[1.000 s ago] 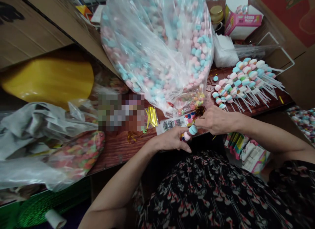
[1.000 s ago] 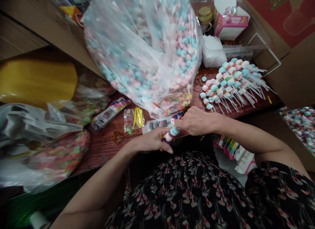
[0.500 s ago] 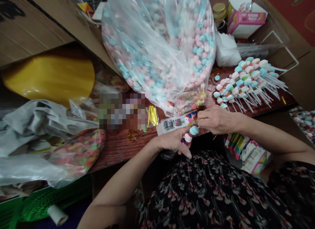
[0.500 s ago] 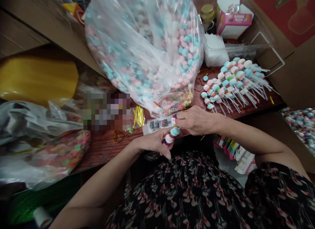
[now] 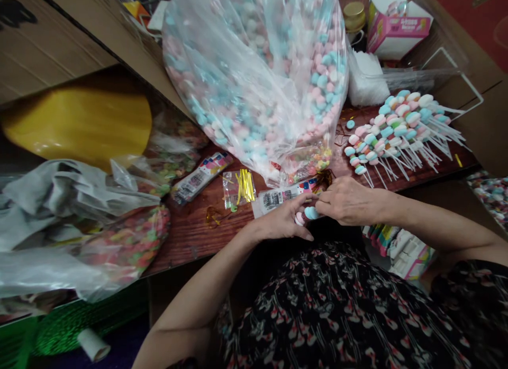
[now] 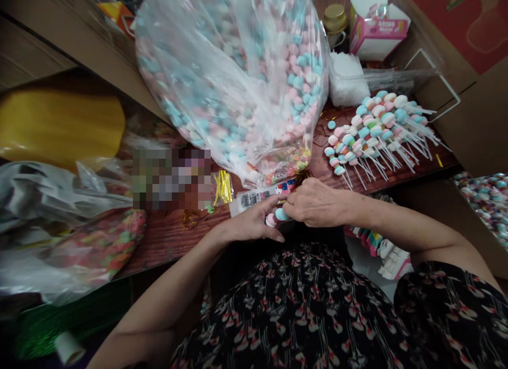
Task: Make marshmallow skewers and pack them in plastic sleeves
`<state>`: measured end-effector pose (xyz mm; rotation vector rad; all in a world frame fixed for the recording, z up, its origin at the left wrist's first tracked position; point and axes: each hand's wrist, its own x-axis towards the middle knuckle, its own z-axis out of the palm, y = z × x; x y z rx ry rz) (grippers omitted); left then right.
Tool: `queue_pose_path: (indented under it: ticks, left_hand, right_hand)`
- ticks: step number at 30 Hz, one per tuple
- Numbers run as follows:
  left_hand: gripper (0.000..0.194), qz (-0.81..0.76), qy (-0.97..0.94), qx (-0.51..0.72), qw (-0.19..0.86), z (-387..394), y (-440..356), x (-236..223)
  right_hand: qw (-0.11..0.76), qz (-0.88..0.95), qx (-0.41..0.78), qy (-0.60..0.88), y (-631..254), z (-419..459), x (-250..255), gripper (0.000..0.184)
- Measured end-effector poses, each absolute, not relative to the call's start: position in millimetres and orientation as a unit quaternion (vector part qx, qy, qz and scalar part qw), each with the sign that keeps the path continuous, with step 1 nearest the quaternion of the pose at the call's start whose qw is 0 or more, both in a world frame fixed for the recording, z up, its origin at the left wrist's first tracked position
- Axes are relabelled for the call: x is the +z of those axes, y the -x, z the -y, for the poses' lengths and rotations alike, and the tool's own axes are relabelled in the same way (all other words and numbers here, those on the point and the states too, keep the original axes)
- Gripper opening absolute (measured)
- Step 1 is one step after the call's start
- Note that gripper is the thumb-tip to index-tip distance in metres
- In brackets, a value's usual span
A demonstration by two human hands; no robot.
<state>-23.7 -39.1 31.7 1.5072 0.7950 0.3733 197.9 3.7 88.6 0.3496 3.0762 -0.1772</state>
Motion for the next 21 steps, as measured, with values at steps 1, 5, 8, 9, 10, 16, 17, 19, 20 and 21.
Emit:
queue_pose_path:
  ticks: [1, 5, 8, 9, 10, 16, 17, 19, 20, 21]
  left_hand:
    - [0.093, -0.360, -0.691, 0.160, 0.606, 39, 24, 35]
    - [0.094, -0.505, -0.781, 0.100, 0.353, 46, 31, 52]
    - [0.078, -0.590, -0.781, 0.033, 0.203, 54, 39, 56]
    - [0.068, -0.598, -0.779, 0.011, 0.189, 57, 41, 55]
    - [0.056, -0.601, -0.776, -0.010, 0.189, 59, 43, 53]
    - [0.018, -0.575, -0.759, -0.038, 0.303, 56, 53, 38]
    - [0.021, -0.547, -0.761, -0.025, 0.349, 54, 55, 38]
    - [0.029, -0.482, -0.756, 0.002, 0.442, 49, 59, 39]
    - [0.031, -0.456, -0.749, 0.012, 0.481, 47, 60, 40]
    - [0.031, -0.441, -0.738, 0.027, 0.511, 46, 62, 41]
  right_hand:
    - [0.007, -0.991, -0.056, -0.122, -198, -3, 88, 0.014]
    - [-0.091, -0.972, -0.096, -0.195, -205, -7, 71, 0.016]
    - [-0.183, -0.932, -0.179, -0.258, -209, -7, 48, 0.020]
    - [-0.208, -0.919, -0.200, -0.270, -209, -6, 40, 0.020]
    - [-0.226, -0.909, -0.214, -0.277, -208, -3, 32, 0.019]
    - [-0.265, -0.924, -0.050, -0.272, -203, 11, 9, 0.021]
    - [-0.268, -0.930, -0.012, -0.253, -204, 11, 10, 0.021]
    - [-0.274, -0.939, 0.035, -0.206, -209, 8, 14, 0.021]
    - [-0.275, -0.942, 0.046, -0.184, -212, 7, 16, 0.021]
    - [-0.275, -0.945, 0.051, -0.168, -215, 5, 17, 0.021]
